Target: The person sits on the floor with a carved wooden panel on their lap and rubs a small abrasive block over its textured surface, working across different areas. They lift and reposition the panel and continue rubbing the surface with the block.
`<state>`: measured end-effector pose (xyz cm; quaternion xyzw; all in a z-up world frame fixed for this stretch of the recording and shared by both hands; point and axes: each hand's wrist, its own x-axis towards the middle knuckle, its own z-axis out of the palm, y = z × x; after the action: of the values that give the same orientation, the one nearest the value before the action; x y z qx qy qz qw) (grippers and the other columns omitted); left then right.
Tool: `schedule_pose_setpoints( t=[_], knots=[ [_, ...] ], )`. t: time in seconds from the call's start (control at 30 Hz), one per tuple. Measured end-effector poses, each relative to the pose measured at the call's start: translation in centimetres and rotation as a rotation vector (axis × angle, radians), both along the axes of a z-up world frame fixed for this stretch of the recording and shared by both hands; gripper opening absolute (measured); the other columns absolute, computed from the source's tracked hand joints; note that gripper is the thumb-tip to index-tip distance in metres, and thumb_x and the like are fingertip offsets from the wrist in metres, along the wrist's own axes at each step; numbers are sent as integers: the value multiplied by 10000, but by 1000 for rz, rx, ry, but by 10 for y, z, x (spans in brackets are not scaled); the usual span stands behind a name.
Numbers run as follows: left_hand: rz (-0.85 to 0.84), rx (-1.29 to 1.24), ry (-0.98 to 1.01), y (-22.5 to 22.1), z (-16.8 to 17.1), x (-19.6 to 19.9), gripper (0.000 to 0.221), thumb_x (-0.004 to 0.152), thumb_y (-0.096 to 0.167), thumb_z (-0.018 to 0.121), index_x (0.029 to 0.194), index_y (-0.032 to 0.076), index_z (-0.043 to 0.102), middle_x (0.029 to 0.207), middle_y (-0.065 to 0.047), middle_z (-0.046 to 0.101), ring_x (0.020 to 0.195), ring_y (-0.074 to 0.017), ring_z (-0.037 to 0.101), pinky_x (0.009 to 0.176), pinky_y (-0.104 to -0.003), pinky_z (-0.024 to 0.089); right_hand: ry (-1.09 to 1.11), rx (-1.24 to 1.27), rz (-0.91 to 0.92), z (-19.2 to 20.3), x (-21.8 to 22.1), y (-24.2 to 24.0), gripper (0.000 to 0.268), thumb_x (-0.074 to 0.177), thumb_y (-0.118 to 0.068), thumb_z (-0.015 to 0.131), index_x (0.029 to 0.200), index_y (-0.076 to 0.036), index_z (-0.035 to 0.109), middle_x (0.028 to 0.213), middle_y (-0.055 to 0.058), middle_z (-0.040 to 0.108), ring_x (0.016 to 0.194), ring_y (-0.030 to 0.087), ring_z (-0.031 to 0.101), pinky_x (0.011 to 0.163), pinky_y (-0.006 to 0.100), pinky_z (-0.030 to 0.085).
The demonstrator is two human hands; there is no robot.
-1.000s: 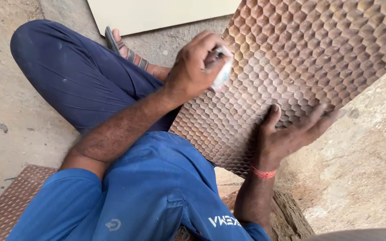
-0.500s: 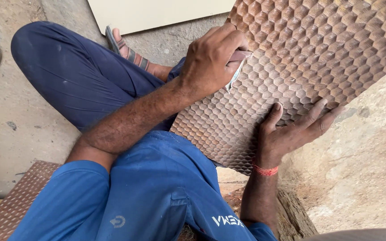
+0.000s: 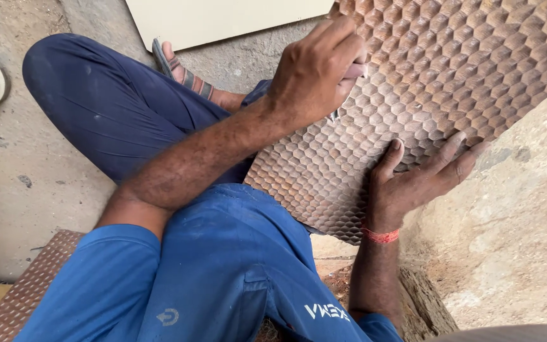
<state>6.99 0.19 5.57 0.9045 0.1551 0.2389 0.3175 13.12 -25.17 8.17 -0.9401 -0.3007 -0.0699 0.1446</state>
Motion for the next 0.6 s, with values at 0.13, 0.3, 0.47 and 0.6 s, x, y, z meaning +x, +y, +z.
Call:
schedule_pose_setpoints(
  t=[0.13,0.3,0.47,0.6],
  knots=[
    [25,13,41,1,11,-7,301,826,129,894,949,60,628,980,-60,586,830,-151,623,642,-279,582,-5,28,17,5,1,0,723,1177,-552,504,1699,-119,253,1728,255,178,1597,430,273,1320,569,299],
    [1,1,125,2,0,1,278,814,124,881,957,45,657,935,-58,603,777,-152,629,612,-301,575,-35,15,28,0,0,-1,734,1201,-554,532,1702,-105,241,1702,263,178,1598,434,267,1322,570,287],
    [20,38,125,4,11,1,388,765,191,908,987,-23,672,953,-123,637,769,-176,645,625,-341,579,-16,27,28,6,0,1,740,1167,-547,535,1681,-81,279,1731,289,189,1578,457,272,1305,568,282],
    [-20,37,167,6,-1,6,345,787,163,902,978,-20,680,902,-97,634,754,-169,643,615,-333,576,-11,7,23,6,-3,1,750,1184,-538,548,1694,-68,265,1740,284,196,1584,459,264,1317,568,268]
  ],
)
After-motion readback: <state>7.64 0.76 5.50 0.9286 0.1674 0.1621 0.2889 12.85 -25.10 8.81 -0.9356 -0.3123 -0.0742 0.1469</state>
